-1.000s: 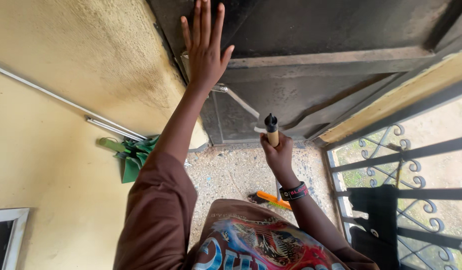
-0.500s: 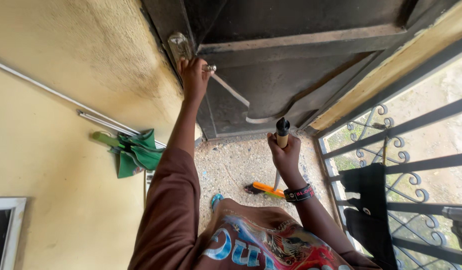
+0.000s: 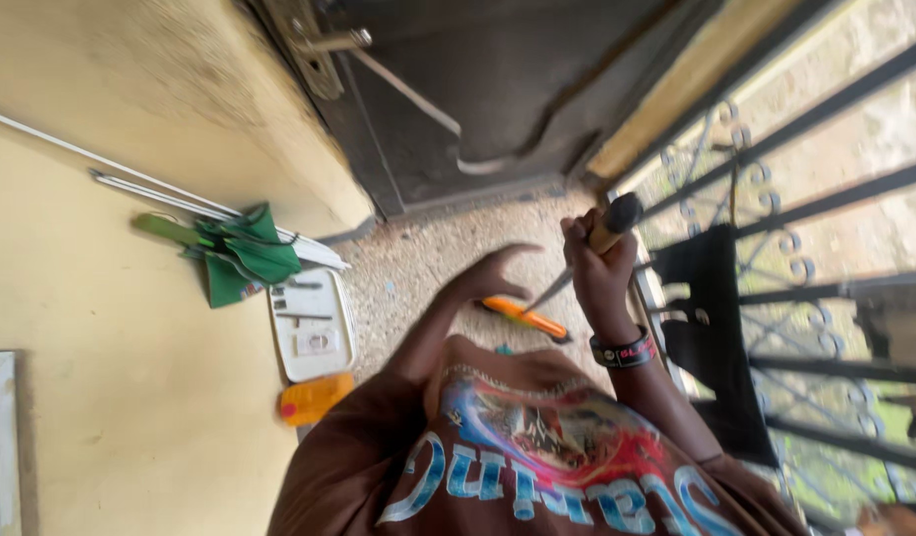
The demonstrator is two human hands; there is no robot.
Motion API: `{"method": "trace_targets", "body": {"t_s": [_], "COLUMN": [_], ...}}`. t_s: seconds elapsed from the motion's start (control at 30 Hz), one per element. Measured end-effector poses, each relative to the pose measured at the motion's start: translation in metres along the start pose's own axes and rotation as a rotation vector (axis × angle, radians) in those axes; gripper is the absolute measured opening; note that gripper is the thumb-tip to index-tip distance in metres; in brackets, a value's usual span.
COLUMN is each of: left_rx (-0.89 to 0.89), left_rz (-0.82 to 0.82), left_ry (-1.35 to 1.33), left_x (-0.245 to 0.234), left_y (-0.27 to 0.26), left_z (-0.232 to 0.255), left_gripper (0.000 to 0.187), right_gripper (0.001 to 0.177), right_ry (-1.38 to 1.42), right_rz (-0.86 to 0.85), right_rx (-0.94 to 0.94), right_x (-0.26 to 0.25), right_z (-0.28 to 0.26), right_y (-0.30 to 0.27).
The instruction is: The person sweeps the floor of a balcony using a long-handled brush, moving around laundry and items on the ground.
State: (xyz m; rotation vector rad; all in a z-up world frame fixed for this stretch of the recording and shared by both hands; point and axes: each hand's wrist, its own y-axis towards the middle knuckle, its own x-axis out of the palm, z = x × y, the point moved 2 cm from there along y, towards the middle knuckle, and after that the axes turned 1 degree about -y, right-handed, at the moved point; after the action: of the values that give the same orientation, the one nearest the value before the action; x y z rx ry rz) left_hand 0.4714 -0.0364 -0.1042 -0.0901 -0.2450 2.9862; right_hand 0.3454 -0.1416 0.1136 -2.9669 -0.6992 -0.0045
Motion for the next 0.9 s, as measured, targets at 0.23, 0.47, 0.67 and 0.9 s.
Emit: {"method": "trace_targets", "body": {"t_s": [0.23,0.47,0.67,0.9], "left_rx": [-0.017,0.027,-0.040,0.098], "left_rz": [0.237,0.208,0.410,0.025], "left_ry": [0.060,0.176,0.287,0.217], "left_x": [0.151,0.111,0.085,0.186], "left_y": [-0.011,-0.058,-0.088,-0.048], "left_z": [-0.007,0.023,-0.085,-0.088], "left_gripper": [0.043,0.028,0.021,0.012], "right_gripper": [0.022,0.035,0.022,0.041], "right_ry": [0.212,0.351,0.264,0.152], "right_rz": [0.287,0.314,0.351,0.663], "right_rx": [-0.221,-0.179,0.068,0.091], "right_x": [-0.037,-0.064,-0.031,-0.077], "right_z": [-0.060,-0.063,0.005,-0.007], "right_y": [-0.059,-0.110,-0.137,-0.219]}}
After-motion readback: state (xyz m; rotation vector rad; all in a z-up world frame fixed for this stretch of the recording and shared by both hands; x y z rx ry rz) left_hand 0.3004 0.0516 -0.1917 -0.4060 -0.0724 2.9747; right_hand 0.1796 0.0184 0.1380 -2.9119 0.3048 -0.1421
